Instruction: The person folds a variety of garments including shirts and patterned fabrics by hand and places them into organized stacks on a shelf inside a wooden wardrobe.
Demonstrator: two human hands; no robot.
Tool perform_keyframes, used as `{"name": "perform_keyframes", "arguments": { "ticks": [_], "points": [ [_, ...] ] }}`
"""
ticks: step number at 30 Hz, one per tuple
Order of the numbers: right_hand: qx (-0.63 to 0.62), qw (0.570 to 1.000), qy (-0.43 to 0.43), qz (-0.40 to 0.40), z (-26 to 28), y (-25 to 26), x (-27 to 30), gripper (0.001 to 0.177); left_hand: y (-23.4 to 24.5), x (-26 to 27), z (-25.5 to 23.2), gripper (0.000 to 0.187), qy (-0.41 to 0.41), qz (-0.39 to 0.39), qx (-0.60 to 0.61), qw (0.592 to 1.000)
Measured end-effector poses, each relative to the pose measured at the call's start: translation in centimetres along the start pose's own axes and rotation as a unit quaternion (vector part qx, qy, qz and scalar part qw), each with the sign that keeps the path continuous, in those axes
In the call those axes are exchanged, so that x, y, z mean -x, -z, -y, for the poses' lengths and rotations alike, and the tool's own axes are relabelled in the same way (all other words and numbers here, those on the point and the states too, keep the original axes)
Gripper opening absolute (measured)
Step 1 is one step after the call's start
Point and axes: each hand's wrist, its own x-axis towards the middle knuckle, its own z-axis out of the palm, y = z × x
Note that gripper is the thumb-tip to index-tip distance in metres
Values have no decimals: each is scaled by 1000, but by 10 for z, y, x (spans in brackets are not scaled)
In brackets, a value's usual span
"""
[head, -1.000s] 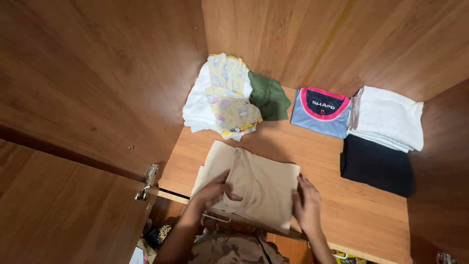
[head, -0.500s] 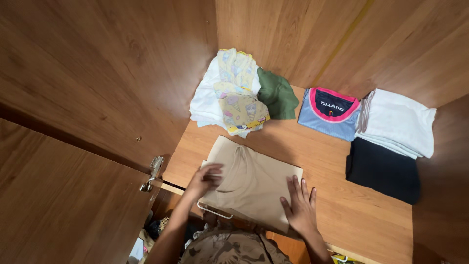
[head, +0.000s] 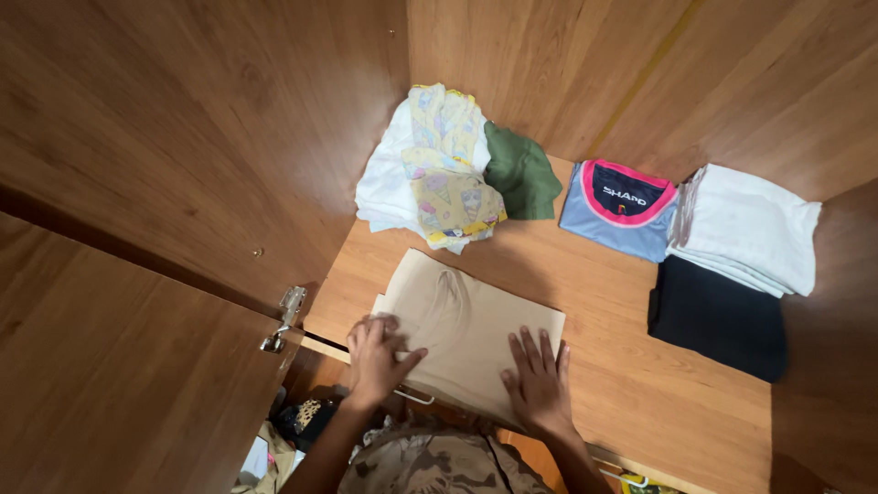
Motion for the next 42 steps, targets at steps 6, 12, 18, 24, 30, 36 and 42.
{"name": "perform_keyframes", "arguments": {
  "ticks": [6, 12, 18, 24, 30, 36, 42],
  "points": [
    [-162, 966, -8, -200, 9, -4, -17, 58, -69, -22, -65, 40, -115, -55, 190, 973],
    [-45, 987, -66, -138, -2, -23, -16, 61, -83, -40, -36, 52, -29, 192, -19, 981],
    [-28, 963, -143, -228, -19, -20, 16, 57, -42, -42, -11, 58, -50, 11, -90, 995],
    [-465, 828, -306, -61, -32, -50, 14, 47, -6, -27, -49, 62, -112, 54, 52, 991],
    [-507, 836, -138, -160, -59, -71, 22, 43, 31, -3, -21, 76, -66, 275, 29, 959],
    [-563, 772, -267, -125, -76, -34, 22, 67, 5, 13, -4, 32, -236, 171, 102, 951],
    [-523, 791, -305, -92, -87, -14, 25, 71, -34, 36, 3, 37, -285, 151, 40, 946]
  ]
}}
